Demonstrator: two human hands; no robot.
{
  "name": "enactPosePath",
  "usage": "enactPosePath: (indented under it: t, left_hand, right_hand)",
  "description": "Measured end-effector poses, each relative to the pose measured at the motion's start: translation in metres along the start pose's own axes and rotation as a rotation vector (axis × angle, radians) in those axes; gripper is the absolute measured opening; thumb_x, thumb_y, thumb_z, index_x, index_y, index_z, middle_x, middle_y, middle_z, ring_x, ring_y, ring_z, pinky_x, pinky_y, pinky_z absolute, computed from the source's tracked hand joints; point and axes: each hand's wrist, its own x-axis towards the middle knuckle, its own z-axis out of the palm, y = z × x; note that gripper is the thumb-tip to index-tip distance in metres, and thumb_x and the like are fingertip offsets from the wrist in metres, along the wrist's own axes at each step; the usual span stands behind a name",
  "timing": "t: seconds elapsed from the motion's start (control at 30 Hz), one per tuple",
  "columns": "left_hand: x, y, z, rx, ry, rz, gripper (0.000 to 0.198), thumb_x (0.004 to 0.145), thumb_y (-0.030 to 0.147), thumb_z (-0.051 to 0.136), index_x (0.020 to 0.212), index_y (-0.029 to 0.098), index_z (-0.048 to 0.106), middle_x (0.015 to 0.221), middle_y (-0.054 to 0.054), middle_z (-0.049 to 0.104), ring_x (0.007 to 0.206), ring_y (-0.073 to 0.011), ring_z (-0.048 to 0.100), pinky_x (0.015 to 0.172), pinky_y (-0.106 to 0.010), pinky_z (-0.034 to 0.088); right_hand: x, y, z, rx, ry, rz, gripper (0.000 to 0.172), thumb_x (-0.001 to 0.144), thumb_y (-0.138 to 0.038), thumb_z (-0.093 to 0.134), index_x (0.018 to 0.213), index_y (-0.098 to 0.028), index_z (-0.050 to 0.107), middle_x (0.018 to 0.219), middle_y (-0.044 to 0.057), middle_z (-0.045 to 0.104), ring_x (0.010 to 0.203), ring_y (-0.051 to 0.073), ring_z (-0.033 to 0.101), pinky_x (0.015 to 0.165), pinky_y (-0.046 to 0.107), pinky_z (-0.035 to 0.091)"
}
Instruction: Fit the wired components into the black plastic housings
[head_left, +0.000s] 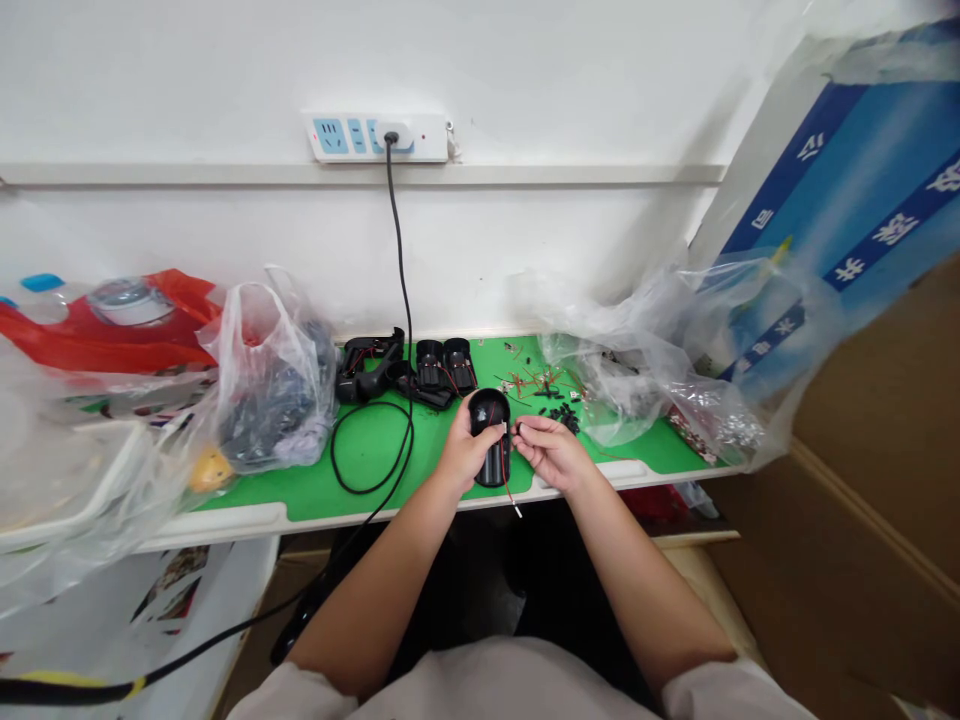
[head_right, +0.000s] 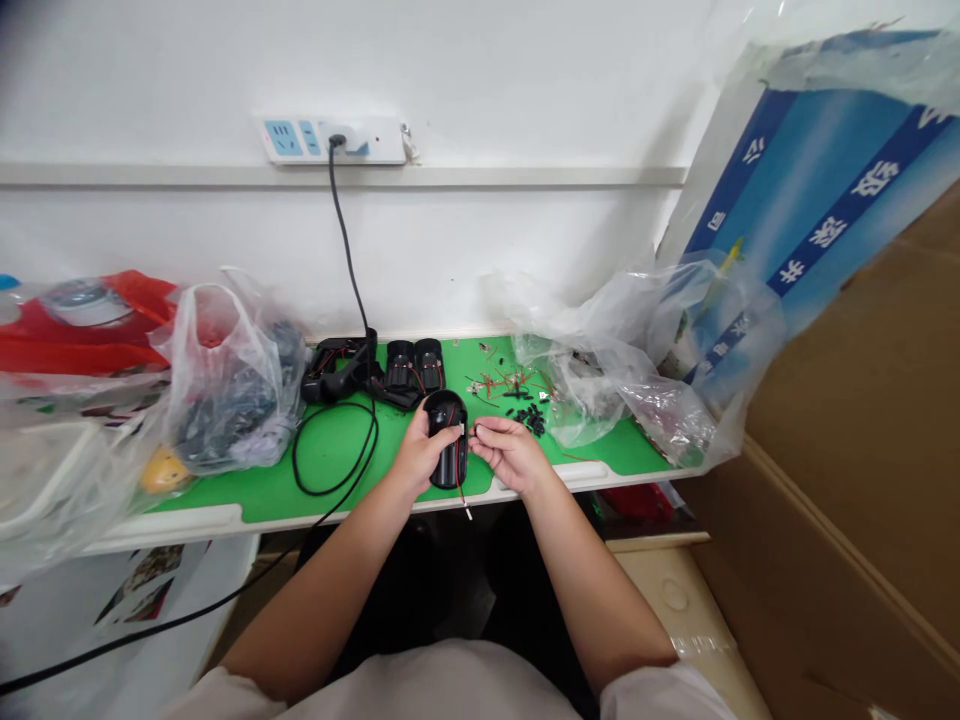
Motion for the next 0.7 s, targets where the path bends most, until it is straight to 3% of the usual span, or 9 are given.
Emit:
enactPosePath:
  t: [0.23, 0.7]
  left_hand:
    - [0.0012, -0.0041, -0.0021, 0.116, -0.053, 0.080, 0.053, 0.064, 0.019, 0.069, 0.114, 0.024, 0.053, 0.103, -0.003, 0.060, 0.100, -0.0198, 0.054, 0.088, -0.031, 0.043]
    - [0.0029, -0.0087, -0.0042, 0.288, -0.099, 0.160, 0.055, 0.068, 0.019, 0.064, 0.119, 0.023, 0.046, 0.113, -0.003, 0.056, 0.105, -0.0195, 0.052, 0.096, -0.035, 0.038]
  right_hand:
    - [-0.0009, -0.0001, 0.0003, -0.042, -0.026, -0.004, 0.021, 0.065, -0.016, 0.077, 0.083, -0.012, 0.068, 0.064, 0.002, 0.067, 0.056, 0.009, 0.065, 0.055, 0.014, 0.056]
    - [0.0023, 0.0059, 0.0026, -0.139, 0.024, -0.072, 0.022, 0.059, -0.022, 0.080, 0.075, -0.013, 0.069, 0.055, 0.002, 0.064, 0.046, 0.007, 0.057, 0.044, 0.012, 0.049]
